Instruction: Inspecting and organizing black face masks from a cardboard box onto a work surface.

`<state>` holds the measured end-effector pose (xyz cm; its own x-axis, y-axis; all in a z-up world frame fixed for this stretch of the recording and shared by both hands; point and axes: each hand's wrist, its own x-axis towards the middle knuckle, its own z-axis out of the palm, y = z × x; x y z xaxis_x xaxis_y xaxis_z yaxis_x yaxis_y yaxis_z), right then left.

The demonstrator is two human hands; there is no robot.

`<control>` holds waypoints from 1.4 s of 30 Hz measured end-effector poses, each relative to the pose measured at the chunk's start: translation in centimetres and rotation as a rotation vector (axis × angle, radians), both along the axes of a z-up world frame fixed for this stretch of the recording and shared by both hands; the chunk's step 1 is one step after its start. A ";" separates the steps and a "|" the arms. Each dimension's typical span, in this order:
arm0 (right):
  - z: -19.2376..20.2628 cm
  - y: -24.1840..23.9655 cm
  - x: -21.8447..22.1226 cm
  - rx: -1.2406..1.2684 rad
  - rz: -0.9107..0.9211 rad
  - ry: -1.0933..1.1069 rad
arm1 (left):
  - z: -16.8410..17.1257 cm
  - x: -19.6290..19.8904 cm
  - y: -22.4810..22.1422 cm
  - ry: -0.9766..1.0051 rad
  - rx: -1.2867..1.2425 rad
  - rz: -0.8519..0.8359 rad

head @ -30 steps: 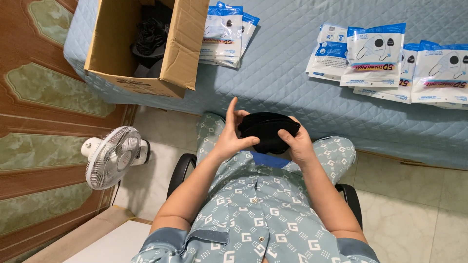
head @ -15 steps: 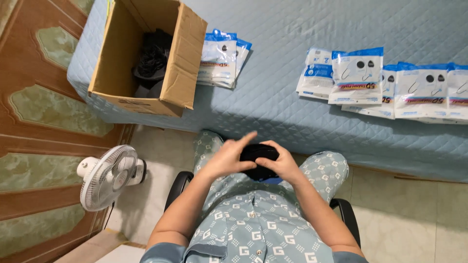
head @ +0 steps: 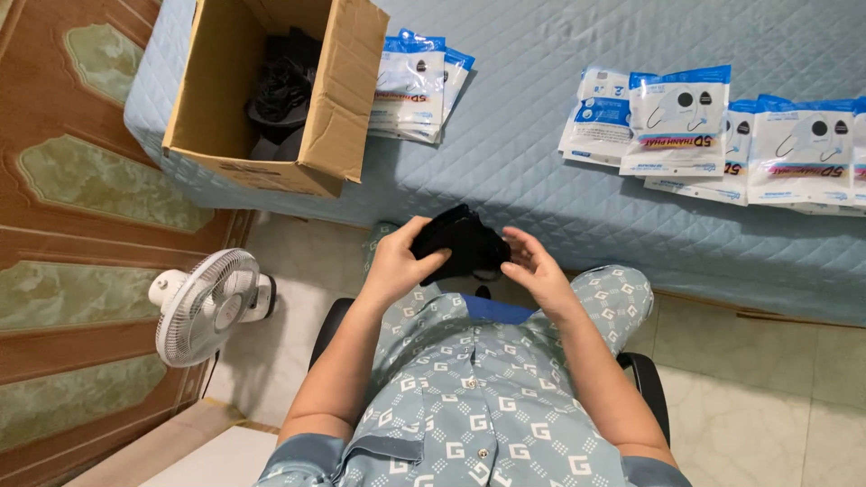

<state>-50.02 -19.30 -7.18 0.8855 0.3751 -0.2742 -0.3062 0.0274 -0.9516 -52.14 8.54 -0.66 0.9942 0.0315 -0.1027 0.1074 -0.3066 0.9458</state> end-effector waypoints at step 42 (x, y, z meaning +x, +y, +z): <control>0.9 3.8 -1.6 0.103 -0.123 0.014 | -2.6 -0.6 -5.0 -0.351 0.185 0.224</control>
